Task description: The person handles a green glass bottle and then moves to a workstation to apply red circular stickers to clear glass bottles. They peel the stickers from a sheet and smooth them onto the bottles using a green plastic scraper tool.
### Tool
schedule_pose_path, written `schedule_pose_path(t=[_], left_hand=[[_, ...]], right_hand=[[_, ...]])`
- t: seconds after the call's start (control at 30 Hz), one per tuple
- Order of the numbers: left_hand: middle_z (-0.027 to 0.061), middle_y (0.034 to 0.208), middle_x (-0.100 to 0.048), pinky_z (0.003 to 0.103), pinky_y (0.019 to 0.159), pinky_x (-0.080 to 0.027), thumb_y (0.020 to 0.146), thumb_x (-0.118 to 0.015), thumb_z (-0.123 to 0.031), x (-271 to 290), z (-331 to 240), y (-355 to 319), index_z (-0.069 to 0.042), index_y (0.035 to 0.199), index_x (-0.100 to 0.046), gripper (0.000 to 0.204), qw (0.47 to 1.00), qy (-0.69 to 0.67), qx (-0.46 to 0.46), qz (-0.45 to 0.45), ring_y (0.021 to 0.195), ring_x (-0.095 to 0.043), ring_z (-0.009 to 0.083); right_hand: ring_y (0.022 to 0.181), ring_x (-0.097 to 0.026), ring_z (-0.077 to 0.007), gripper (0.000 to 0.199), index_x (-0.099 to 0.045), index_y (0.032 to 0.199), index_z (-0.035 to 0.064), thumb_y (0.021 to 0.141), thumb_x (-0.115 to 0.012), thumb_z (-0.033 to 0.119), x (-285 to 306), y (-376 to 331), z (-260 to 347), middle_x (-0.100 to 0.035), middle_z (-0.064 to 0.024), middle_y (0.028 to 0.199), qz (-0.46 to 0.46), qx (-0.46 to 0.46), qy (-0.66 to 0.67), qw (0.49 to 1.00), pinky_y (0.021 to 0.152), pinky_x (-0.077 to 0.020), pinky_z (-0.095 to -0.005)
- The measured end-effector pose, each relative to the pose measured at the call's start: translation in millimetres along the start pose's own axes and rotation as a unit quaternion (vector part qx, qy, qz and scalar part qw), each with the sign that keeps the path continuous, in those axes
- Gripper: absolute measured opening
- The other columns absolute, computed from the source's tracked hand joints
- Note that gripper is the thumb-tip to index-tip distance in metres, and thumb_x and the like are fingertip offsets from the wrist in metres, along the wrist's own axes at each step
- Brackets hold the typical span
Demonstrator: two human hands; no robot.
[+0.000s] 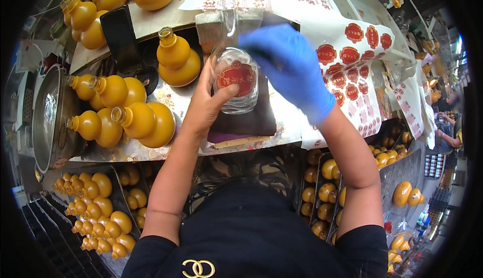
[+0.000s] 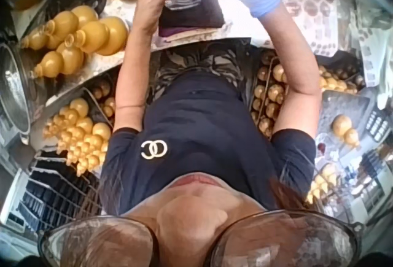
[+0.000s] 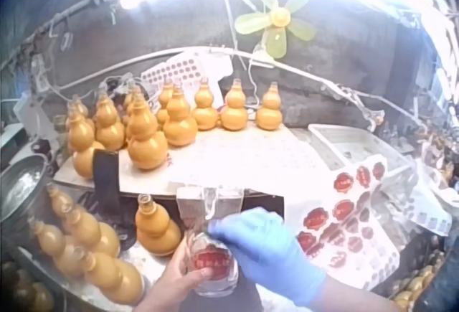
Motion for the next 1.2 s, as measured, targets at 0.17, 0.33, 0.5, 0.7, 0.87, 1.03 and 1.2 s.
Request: schedule_pose_path(t=[0.17, 0.33, 0.5, 0.7, 0.87, 1.03, 1.2], left_hand=[[0.0197, 0.15, -0.029, 0.035, 0.111, -0.029, 0.096, -0.043, -0.041, 8.5, -4.9, -6.8, 0.002, 0.15, -0.016, 0.074, 0.991, -0.12, 0.011, -0.056, 0.139, -0.032, 0.0249], [0.0211, 0.145, -0.037, 0.034, 0.112, -0.025, 0.097, -0.04, -0.055, -6.4, -16.9, -2.0, 0.001, 0.15, -0.011, 0.082, 0.992, 0.093, -0.034, -0.08, 0.135, -0.035, 0.0258], [0.0247, 0.133, -0.051, 0.034, 0.103, -0.037, 0.094, -0.045, -0.058, 6.5, -7.2, 5.6, -0.001, 0.149, -0.016, 0.084, 0.961, 0.223, -0.089, -0.135, 0.122, -0.052, 0.0304], [0.0237, 0.135, -0.048, 0.035, 0.103, -0.038, 0.094, -0.044, -0.06, 2.3, -0.4, 7.6, -0.003, 0.15, -0.015, 0.085, 0.975, 0.171, -0.071, -0.12, 0.125, -0.049, 0.0287], [0.0152, 0.142, -0.04, 0.034, 0.107, -0.036, 0.098, -0.039, -0.054, -12.1, -10.3, 4.2, -0.005, 0.15, -0.018, 0.074, 0.987, 0.123, -0.07, -0.078, 0.129, -0.043, 0.0224], [0.017, 0.142, -0.039, 0.034, 0.107, -0.034, 0.099, -0.032, -0.056, 1.2, 5.9, 10.2, -0.006, 0.151, -0.012, 0.074, 0.996, 0.057, -0.022, -0.058, 0.13, -0.041, 0.0232], [0.0161, 0.14, -0.041, 0.034, 0.108, -0.035, 0.1, -0.028, -0.055, 3.0, 14.3, 7.8, -0.008, 0.152, -0.012, 0.072, 0.998, 0.042, 0.011, -0.048, 0.128, -0.043, 0.0224]], right_hand=[[0.076, -0.063, -0.0268, 0.025, -0.062, 0.098, 0.0086, 0.075, -0.065, 0.003, -14.7, -57.8, 50.7, -0.063, -0.0074, 0.087, 0.133, 0.042, 0.046, 0.989, 0.067, -0.0513, -0.0343], [0.085, -0.068, -0.0266, 0.035, -0.05, 0.115, 0.0033, 0.088, -0.067, 0.017, -20.3, -74.5, 2.1, -0.066, -0.0172, 0.096, -0.099, -0.338, 0.177, 0.919, 0.074, -0.0531, -0.0345], [0.087, -0.066, -0.0241, 0.037, -0.05, 0.116, 0.0011, 0.089, -0.066, 0.019, -34.7, -86.3, -15.4, -0.064, -0.0161, 0.098, -0.14, -0.379, 0.185, 0.896, 0.077, -0.052, -0.0338], [0.094, -0.06, -0.0192, 0.038, -0.05, 0.117, -0.0003, 0.089, -0.066, 0.021, -40.1, -114.3, -22.3, -0.062, -0.0133, 0.102, -0.197, -0.422, 0.209, 0.86, 0.083, -0.0489, -0.0316], [0.094, -0.06, -0.0203, 0.036, -0.051, 0.115, 0.0001, 0.089, -0.066, 0.019, -41.2, -138.6, -40.7, -0.062, -0.0139, 0.102, -0.222, -0.451, 0.21, 0.839, 0.083, -0.0486, -0.0319], [0.093, -0.062, -0.0237, 0.035, -0.049, 0.117, 0.0013, 0.089, -0.064, 0.018, -28.2, -131.5, -31.7, -0.062, -0.0159, 0.102, -0.205, -0.436, 0.161, 0.861, 0.081, -0.0492, -0.0335], [0.092, -0.061, -0.0249, 0.036, -0.049, 0.117, 0.0009, 0.091, -0.063, 0.02, -32.4, -117.7, -28.5, -0.061, -0.0164, 0.103, -0.205, -0.417, 0.199, 0.863, 0.083, -0.0491, -0.0342]])
Point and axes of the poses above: each hand's wrist, its own y-axis towards the middle knuckle, its own x-axis out of the back of the hand, z = x × y, the point moved 8 cm from there along y, towards the middle knuckle
